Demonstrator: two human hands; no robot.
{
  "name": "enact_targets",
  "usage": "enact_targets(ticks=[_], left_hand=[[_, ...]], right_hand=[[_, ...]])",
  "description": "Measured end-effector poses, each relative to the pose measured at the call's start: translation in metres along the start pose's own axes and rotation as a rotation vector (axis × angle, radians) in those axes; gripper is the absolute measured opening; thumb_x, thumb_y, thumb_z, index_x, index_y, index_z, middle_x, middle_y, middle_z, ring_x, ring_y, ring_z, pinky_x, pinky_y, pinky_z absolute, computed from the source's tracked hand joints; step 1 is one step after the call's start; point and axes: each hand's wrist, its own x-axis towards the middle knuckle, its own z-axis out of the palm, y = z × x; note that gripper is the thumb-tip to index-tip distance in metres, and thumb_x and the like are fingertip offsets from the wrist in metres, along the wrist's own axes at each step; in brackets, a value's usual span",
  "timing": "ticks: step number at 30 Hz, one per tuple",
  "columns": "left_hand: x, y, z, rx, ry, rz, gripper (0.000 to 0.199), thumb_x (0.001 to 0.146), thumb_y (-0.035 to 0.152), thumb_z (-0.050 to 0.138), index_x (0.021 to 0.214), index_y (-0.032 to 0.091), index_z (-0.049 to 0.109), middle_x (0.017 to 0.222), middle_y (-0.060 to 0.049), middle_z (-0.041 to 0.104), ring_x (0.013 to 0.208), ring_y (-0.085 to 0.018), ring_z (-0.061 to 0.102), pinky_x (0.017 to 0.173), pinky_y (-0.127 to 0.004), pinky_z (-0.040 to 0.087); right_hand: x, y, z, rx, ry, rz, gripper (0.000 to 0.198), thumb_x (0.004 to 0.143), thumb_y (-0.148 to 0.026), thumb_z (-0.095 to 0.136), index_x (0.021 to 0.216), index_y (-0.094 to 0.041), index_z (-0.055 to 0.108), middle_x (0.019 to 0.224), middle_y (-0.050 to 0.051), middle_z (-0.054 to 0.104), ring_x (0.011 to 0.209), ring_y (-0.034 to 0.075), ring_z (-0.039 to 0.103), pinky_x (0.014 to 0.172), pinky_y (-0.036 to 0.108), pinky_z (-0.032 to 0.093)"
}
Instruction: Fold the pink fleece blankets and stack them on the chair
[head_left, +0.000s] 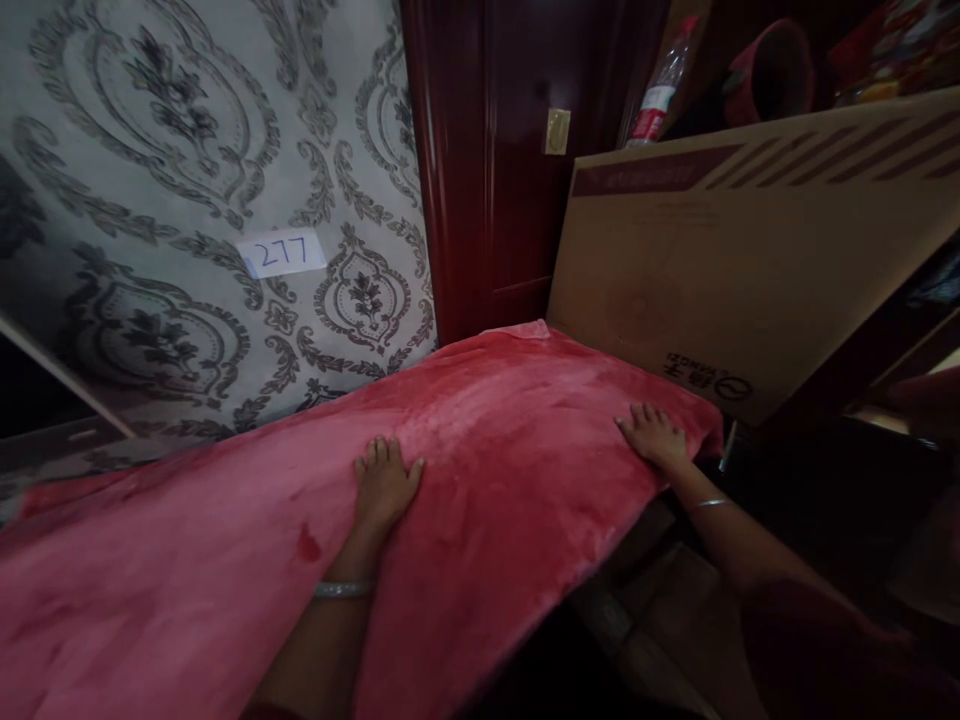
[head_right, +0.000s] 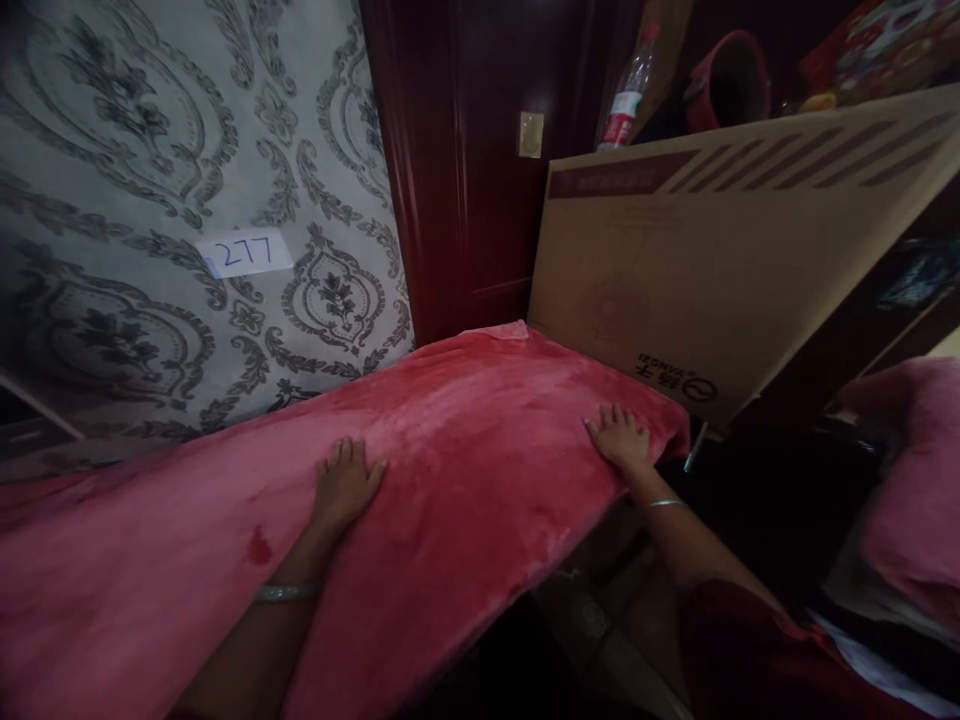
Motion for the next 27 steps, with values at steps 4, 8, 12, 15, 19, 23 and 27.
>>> enact_targets(ticks=[4,8,12,15,19,23,27], left_hand=[[0.001,-0.001,-0.001,-0.033,0.007,-0.006,0.068,0.099,0.045,0.036,0.151,0.001,0.040,0.159,-0.026,0.037,0.149,-0.037,0.031,0.117,-0.057,0.029],[0.001,-0.001,-0.002,-0.053,0.052,0.015,0.065,0.099,0.044,0.038,0.148,0.002,0.043,0.156,-0.026,0.041,0.147,-0.038,0.035,0.115,-0.058,0.032],[0.002,-0.001,-0.003,-0.091,0.147,0.074,0.060,0.099,0.041,0.036,0.145,0.006,0.048,0.152,-0.023,0.047,0.143,-0.037,0.040,0.112,-0.056,0.037],[0.002,-0.002,0.000,-0.109,0.199,0.179,0.056,0.099,0.038,0.036,0.146,0.010,0.050,0.151,-0.019,0.051,0.142,-0.031,0.043,0.116,-0.048,0.034],[0.005,-0.004,0.009,-0.084,0.136,0.279,0.053,0.098,0.040,0.041,0.143,0.016,0.056,0.150,-0.015,0.053,0.141,-0.030,0.046,0.116,-0.045,0.037],[0.006,-0.005,0.014,-0.056,0.149,0.317,0.050,0.100,0.041,0.038,0.138,0.018,0.060,0.147,-0.015,0.055,0.138,-0.030,0.049,0.113,-0.047,0.039],[0.007,-0.005,0.014,-0.061,0.195,0.343,0.050,0.100,0.041,0.037,0.136,0.016,0.062,0.143,-0.017,0.058,0.135,-0.030,0.051,0.110,-0.046,0.042]], right_hand=[[-0.019,0.007,-0.017,0.031,-0.025,0.026,0.062,0.103,-0.045,0.027,0.154,-0.013,0.040,0.163,0.019,0.029,0.151,0.033,0.026,0.115,0.062,0.029],[-0.045,-0.005,-0.037,0.043,-0.028,0.014,0.056,0.103,-0.038,0.031,0.150,-0.011,0.046,0.160,0.021,0.036,0.148,0.035,0.031,0.114,0.064,0.029],[-0.094,-0.058,-0.038,0.099,0.036,-0.277,0.059,0.104,-0.043,0.032,0.157,-0.018,0.037,0.164,0.013,0.031,0.153,0.027,0.022,0.123,0.053,0.019],[-0.135,-0.108,-0.031,0.215,0.001,-0.659,0.066,0.103,-0.051,0.035,0.161,-0.021,0.029,0.166,0.011,0.023,0.154,0.027,0.019,0.123,0.053,0.016],[-0.152,-0.129,-0.025,0.190,-0.126,-0.785,0.068,0.102,-0.057,0.034,0.161,-0.022,0.030,0.166,0.010,0.025,0.154,0.026,0.020,0.124,0.051,0.014],[-0.128,-0.077,-0.022,0.067,-0.093,-0.462,0.065,0.103,-0.053,0.035,0.158,-0.018,0.036,0.165,0.012,0.025,0.154,0.027,0.021,0.123,0.051,0.020],[-0.111,0.003,-0.019,0.043,-0.019,-0.120,0.064,0.104,-0.047,0.033,0.158,-0.013,0.034,0.165,0.016,0.024,0.154,0.029,0.020,0.119,0.055,0.026]])
